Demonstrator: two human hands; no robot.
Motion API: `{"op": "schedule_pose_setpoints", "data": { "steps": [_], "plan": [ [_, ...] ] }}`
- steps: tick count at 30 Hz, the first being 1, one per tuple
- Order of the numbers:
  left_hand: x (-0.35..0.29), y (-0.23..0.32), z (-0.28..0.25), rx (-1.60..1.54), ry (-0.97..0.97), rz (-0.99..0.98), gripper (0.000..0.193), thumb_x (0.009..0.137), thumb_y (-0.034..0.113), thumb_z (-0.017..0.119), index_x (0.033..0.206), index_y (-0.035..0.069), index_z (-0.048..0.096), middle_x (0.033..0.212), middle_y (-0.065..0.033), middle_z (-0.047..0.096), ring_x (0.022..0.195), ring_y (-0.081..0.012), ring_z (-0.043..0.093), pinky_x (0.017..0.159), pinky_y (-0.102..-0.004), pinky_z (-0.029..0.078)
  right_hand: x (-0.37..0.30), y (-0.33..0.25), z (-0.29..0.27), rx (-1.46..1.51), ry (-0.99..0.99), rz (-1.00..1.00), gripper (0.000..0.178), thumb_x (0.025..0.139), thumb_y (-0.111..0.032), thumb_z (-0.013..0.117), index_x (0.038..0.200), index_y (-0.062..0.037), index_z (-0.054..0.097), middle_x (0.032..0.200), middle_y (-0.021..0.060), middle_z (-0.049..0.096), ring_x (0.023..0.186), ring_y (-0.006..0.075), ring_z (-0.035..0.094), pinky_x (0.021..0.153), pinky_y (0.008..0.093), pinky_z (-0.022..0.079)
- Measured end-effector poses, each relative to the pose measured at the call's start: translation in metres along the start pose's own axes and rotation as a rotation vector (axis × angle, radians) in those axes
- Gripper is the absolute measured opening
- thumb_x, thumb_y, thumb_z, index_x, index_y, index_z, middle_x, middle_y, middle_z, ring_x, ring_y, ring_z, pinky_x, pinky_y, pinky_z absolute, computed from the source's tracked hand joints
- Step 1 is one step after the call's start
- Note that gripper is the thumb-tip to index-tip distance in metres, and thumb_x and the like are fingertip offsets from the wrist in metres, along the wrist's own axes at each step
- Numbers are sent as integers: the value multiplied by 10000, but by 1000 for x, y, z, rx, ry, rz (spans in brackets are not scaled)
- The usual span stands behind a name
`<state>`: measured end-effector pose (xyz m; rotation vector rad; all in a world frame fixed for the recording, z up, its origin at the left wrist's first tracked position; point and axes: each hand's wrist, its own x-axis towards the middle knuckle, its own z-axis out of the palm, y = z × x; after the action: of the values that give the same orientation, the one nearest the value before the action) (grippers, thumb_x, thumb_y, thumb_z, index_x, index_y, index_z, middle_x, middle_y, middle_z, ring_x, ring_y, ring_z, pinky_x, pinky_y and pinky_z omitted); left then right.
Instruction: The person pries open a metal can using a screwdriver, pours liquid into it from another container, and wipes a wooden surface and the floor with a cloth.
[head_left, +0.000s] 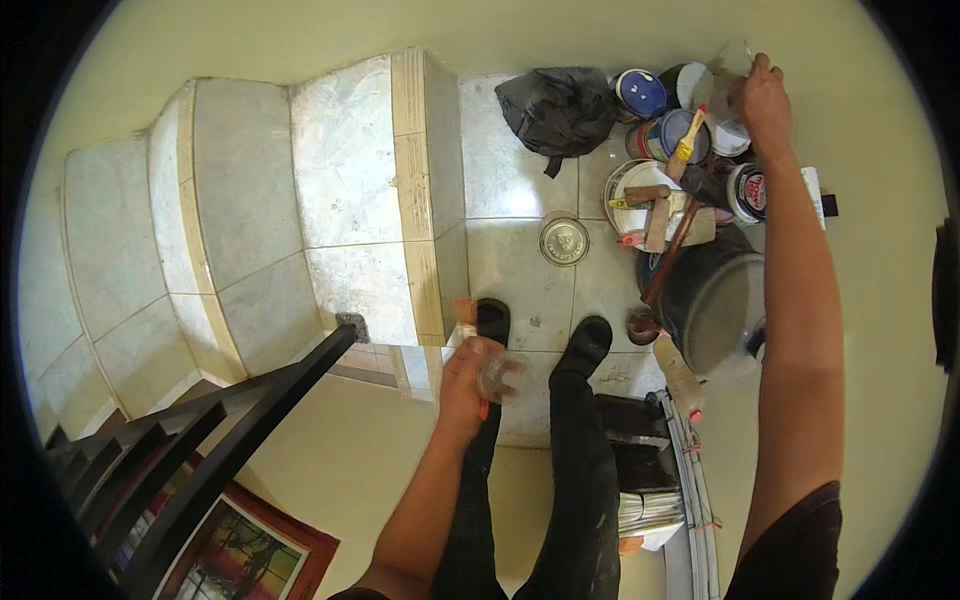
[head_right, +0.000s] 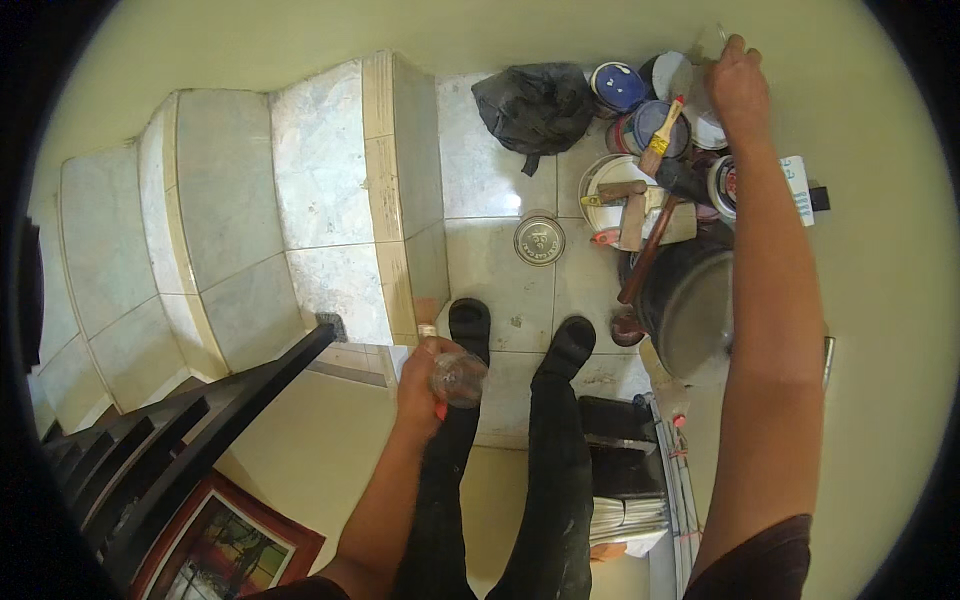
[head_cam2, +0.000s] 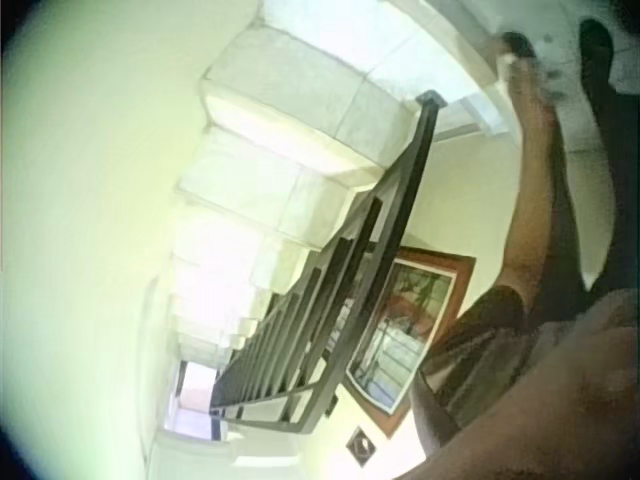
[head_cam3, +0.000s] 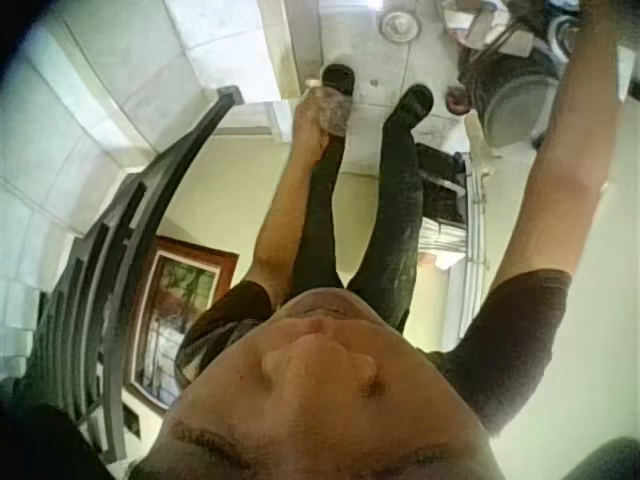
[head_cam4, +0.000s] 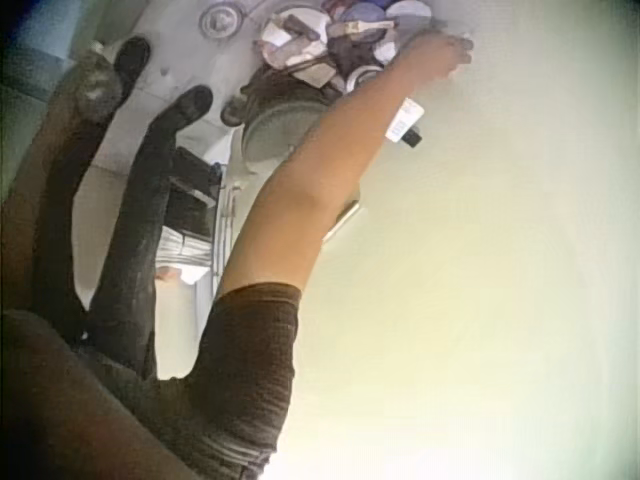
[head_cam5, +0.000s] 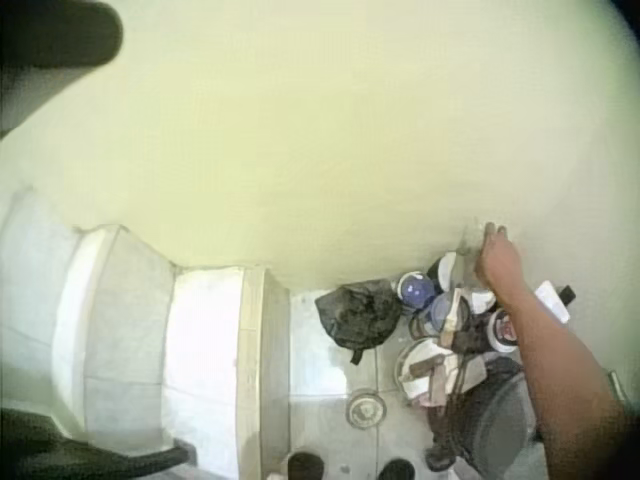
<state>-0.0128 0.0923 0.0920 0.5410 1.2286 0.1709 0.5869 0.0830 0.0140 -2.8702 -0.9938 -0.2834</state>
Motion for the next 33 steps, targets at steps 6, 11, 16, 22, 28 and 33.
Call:
{"op": "schedule_pose_setpoints", "data": {
  "steps": [6, 11, 16, 22, 28, 33],
  "plan": [
    [34, 86, -80, 237, 320, 109, 536, 1073, 521, 587, 1340, 57, 594, 1264, -110, 652, 1141, -302, 685, 862, -507, 581, -131, -99, -97, 831, -31, 97, 283, 974, -154, 652, 1189, 13, 572, 1038, 326, 709, 987, 541, 671, 845, 606, 505],
    [96, 103, -148, 477, 271, 334, 381, 1086, 395, 607, 1251, 55, 656, 1140, -90, 675, 941, -214, 699, 699, -375, 595, -293, -147, -160, 995, -471, 44, 296, 982, -72, 619, 1257, -16, 526, 946, 299, 704, 940, 537, 689, 810, 583, 511],
    [145, 104, -174, 814, 305, 573, 360, 1076, 401, 674, 1052, 42, 688, 923, -85, 669, 764, -163, 641, 614, -340, 536, -375, -146, -179, 945, -788, 136, 295, 964, -56, 623, 1239, -52, 519, 858, 282, 678, 862, 533, 682, 747, 589, 492],
    [179, 101, -184, 1375, 343, 784, 420, 1075, 392, 641, 991, -5, 749, 1002, -253, 676, 974, -440, 648, 898, -495, 522, -356, -146, -136, 904, -678, 138, 299, 944, -56, 625, 1224, -56, 521, 845, 281, 680, 857, 530, 682, 753, 597, 493],
    [195, 109, -189, 1519, 577, 973, 440, 1074, 434, 632, 1074, 41, 831, 1419, -320, 615, 1318, -485, 560, 1115, -526, 446, -341, -123, -118, 851, -457, -155, 274, 951, -69, 621, 1197, -15, 516, 973, 303, 704, 942, 526, 690, 812, 618, 513],
    [161, 116, -90, 1113, 671, 1426, 324, 1023, 339, 747, 1130, 34, 772, 1519, -261, 559, 1444, -430, 489, 1198, -526, 383, -341, -108, -123, 854, -425, -214, 220, 946, -47, 616, 1156, -1, 570, 982, 319, 707, 982, 533, 695, 835, 623, 522]
  ]
}}
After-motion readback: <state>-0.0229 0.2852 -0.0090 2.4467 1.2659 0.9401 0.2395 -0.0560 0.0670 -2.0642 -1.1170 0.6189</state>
